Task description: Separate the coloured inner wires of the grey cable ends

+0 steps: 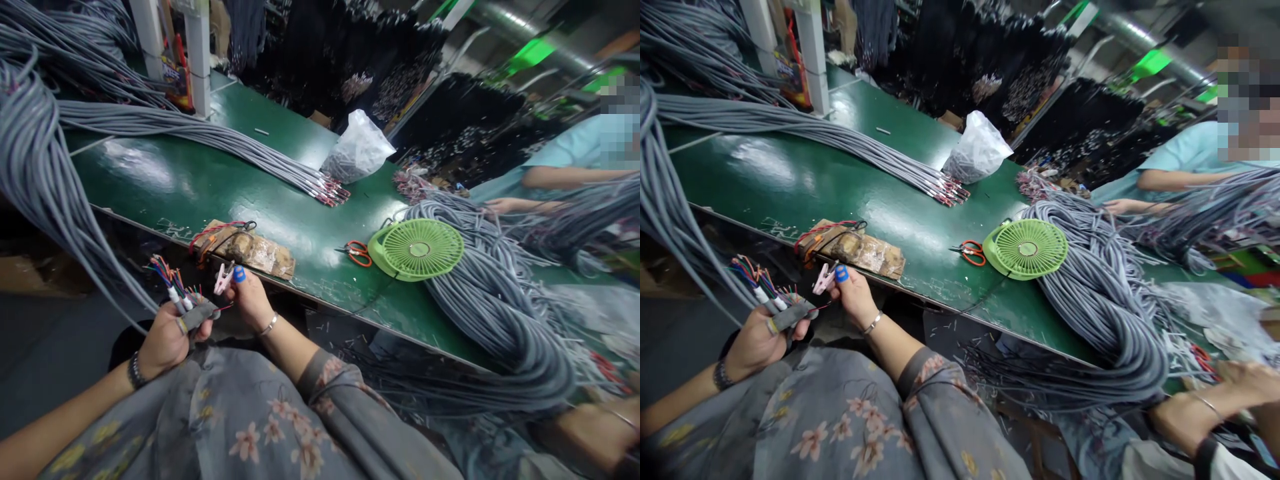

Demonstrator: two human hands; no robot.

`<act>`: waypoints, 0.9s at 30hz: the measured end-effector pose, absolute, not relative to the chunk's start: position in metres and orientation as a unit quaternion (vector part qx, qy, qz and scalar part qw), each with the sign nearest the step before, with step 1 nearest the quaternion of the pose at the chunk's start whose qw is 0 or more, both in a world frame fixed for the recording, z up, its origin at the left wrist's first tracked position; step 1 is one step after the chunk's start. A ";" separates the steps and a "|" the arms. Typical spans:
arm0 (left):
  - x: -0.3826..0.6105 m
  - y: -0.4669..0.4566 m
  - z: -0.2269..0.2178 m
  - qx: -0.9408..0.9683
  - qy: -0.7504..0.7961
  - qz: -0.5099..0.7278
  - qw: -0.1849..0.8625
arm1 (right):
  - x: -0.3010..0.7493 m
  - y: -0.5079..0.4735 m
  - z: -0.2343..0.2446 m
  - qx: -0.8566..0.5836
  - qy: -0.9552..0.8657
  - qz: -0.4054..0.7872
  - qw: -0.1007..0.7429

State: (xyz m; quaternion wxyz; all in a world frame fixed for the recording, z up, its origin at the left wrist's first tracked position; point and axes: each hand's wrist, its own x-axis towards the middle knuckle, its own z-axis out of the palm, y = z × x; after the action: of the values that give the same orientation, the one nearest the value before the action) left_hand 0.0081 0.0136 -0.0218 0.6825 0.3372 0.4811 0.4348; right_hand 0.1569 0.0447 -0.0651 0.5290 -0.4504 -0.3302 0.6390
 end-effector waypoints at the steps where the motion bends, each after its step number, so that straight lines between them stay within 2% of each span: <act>1: 0.009 0.014 -0.023 0.335 0.483 0.431 0.685 | 0.156 0.046 -0.065 -0.433 -0.312 0.667 0.519; 4: 0.010 0.016 -0.028 0.331 0.488 0.421 0.689 | 0.154 0.050 -0.061 -0.396 -0.242 0.733 0.498; 11: 0.012 0.015 -0.029 0.342 0.498 0.410 0.683 | 0.147 0.052 -0.061 -0.393 -0.180 0.740 0.516; 18: 0.009 0.008 -0.022 0.315 0.518 0.435 0.665 | 0.163 0.039 -0.073 -0.368 -0.246 0.769 0.461; 27: -0.004 -0.001 -0.027 0.425 0.504 0.392 0.642 | 0.175 0.008 -0.081 -0.328 -0.366 0.770 0.406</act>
State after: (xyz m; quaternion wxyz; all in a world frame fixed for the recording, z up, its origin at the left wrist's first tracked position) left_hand -0.0045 -0.0010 -0.0265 0.6422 0.4247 0.5038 0.3917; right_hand 0.1745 0.0082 -0.0810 0.4061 -0.3279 -0.3661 0.7704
